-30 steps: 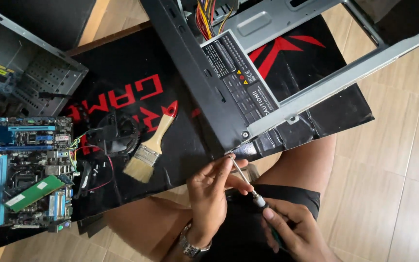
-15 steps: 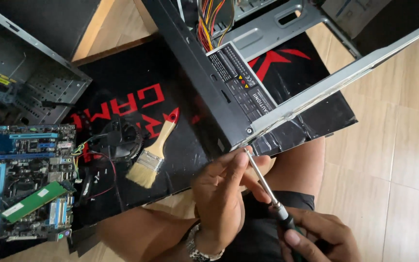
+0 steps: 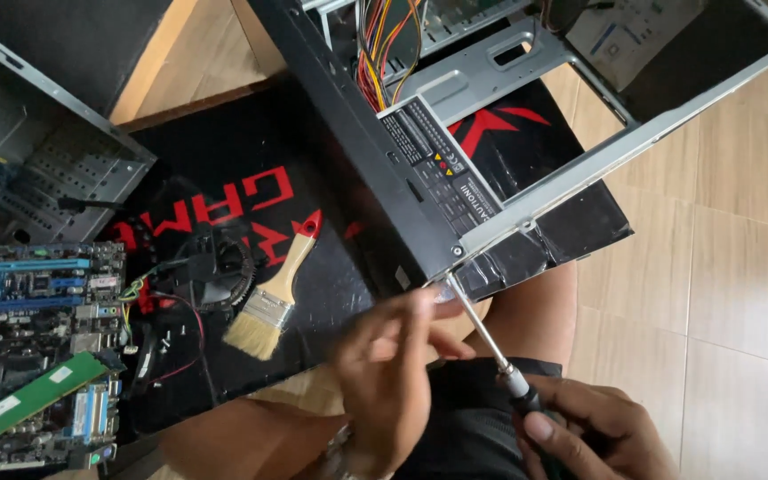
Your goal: The person is disassembling a computer, unscrewing the power supply, cleaning a cooling fan with a brush, and handling the motherboard.
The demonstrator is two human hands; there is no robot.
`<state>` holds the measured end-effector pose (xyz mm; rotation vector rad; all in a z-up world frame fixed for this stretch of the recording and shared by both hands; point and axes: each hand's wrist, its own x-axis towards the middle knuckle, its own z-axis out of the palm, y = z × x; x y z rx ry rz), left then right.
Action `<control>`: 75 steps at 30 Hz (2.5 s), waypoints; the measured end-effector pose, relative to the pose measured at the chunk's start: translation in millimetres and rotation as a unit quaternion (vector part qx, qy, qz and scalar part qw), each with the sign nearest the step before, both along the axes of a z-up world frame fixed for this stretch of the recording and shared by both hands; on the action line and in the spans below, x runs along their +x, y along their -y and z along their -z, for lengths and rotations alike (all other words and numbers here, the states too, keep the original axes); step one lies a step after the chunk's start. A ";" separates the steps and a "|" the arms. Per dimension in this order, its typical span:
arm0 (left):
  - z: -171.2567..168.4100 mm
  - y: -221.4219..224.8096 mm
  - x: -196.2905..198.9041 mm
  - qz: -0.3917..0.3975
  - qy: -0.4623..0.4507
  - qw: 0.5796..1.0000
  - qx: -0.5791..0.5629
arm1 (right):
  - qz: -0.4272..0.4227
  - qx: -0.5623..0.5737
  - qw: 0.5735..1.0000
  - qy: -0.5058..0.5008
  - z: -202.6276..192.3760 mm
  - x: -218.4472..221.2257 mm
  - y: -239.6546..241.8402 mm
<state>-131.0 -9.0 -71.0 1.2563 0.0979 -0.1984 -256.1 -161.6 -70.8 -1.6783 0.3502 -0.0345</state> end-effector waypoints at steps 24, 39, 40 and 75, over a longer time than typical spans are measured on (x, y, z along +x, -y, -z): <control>-80.8 5.4 133.2 0.236 0.523 0.531 0.624 | -0.034 -0.039 0.999 -0.009 -5.0 2.6 2.6; -53.3 8.1 128.4 0.128 0.516 0.679 0.507 | 0.119 0.345 0.894 -0.261 -25.0 4.6 4.5; -51.9 7.1 127.8 0.127 0.517 0.678 0.507 | 0.136 0.322 0.897 -0.271 -26.8 5.0 3.6; -50.8 4.2 126.2 0.105 0.528 0.683 0.493 | 0.220 0.341 0.849 -0.338 -32.0 19.4 -11.4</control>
